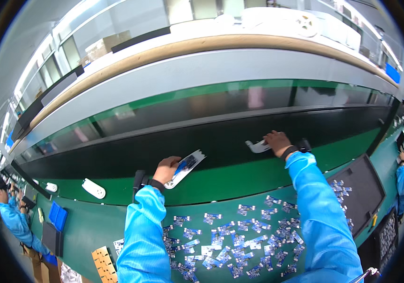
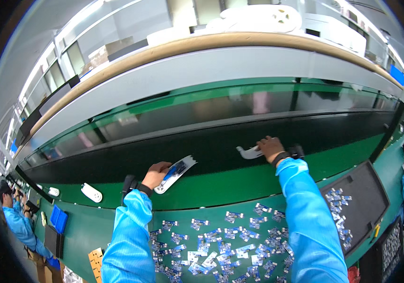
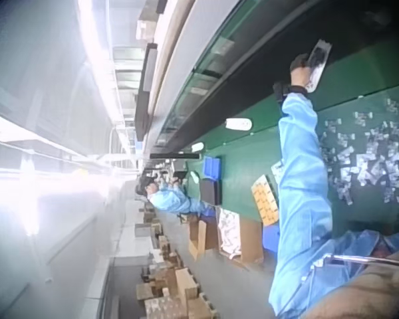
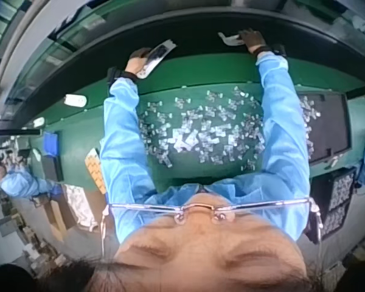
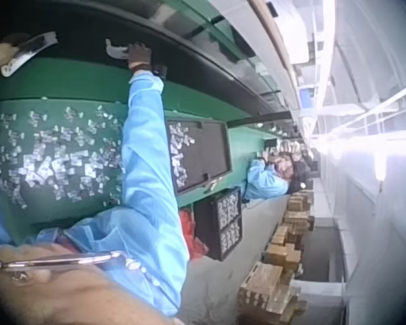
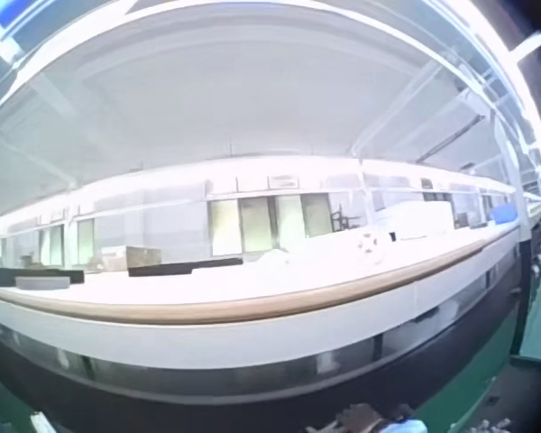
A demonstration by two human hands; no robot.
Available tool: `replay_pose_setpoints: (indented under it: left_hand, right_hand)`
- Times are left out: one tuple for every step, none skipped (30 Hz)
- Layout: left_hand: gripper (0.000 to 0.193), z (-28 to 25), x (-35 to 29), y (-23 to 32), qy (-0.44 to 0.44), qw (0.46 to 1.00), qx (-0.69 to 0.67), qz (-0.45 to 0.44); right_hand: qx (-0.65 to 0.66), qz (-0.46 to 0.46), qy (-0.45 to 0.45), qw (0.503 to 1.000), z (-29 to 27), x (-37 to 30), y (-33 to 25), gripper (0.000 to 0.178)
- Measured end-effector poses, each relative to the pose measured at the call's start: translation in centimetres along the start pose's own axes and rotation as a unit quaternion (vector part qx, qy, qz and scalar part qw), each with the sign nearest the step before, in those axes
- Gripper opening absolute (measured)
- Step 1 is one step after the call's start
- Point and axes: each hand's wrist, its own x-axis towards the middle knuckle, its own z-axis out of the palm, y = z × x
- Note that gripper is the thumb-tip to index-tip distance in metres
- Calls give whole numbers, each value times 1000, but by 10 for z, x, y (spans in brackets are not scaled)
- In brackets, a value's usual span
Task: Assembling electronic circuit boards into plastic housings at a factory workbench.
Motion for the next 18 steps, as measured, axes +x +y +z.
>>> replay_pose_setpoints:
  left_hand:
    - [26,2,0,-1,37,999,31,21]
    - [23,4,-1,0,56,997,36,24]
    - [22,4,-7,-6,68,996,48,32]
    - [25,11,-6,-15,62,996,62,26]
    - [28,16,-8,-24,56,995,74,22]
    - [28,15,-14,-22,58,995,75,19]
    - [27,14,-22,-20,74,995,65,20]
    - [25,14,-30,-18,90,994,54,20]
    - [25,12,-35,-14,94,994,53,23]
    - [26,12,-40,-12,96,993,67,22]
    - [27,14,-44,-9,97,992,81,21]
    - [31,12,-48,-6,99,990,92,29]
    - [31,12,-52,0,99,990,92,29]
    - [34,13,-53,8,89,991,101,22]
    - [38,13,-58,15,79,991,110,15]
    - [43,11,-69,14,84,991,105,1]
    - [44,8,-81,17,95,987,129,12]
    - [43,8,-90,30,95,989,113,7]
  right_hand:
    - [19,14,-68,997,-8,1,3,33]
    - [11,6,-78,997,-18,1,6,35]
    - [2,-3,-87,996,-27,1,7,36]
    - [7,-10,-94,995,-20,-1,11,36]
    - [2,-25,-102,994,-15,-3,15,34]
    - [-6,-38,-103,994,-19,-8,16,31]
    - [-7,-41,-102,994,-23,-12,13,31]
    - [45,-5,-103,994,-26,-17,10,33]
    - [96,33,-100,990,-37,-20,9,35]
    - [146,8,-68,987,-49,-27,12,37]
    - [142,9,-67,988,-63,-38,17,37]
    - [198,0,-41,979,-87,-49,17,37]
    - [253,-8,-18,967,-108,-61,16,37]
    - [292,36,-56,954,-135,-70,12,32]
    - [375,15,-18,927,-155,-86,10,32]
    - [464,21,-47,884,-181,-100,-1,32]
    - [548,30,-75,832,-205,-116,-14,31]
    - [587,20,-81,806,-218,-134,-23,32]
